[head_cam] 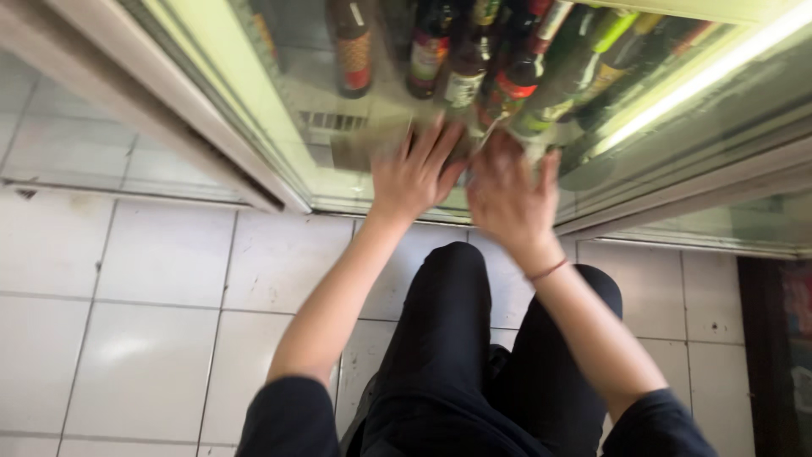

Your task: The person cleans the glass door of a commercial refrigerator in a store. They spray a cleaning solution onto the glass and wipe it down with a cloth, covering the upper and lower sections of the door.

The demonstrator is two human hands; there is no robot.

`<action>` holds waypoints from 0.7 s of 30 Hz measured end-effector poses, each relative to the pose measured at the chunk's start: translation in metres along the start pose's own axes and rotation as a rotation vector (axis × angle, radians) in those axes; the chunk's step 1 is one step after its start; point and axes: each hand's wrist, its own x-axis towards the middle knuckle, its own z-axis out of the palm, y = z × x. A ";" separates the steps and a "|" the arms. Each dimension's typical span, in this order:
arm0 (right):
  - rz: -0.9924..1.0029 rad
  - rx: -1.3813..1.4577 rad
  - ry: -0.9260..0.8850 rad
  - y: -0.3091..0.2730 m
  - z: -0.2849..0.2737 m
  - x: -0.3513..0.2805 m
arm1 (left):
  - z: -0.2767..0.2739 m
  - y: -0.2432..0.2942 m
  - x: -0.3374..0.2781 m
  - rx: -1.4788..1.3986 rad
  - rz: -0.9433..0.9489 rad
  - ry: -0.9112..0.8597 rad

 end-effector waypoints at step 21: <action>0.261 0.094 0.104 0.200 -0.094 0.012 | -0.040 0.142 0.187 0.091 0.060 0.157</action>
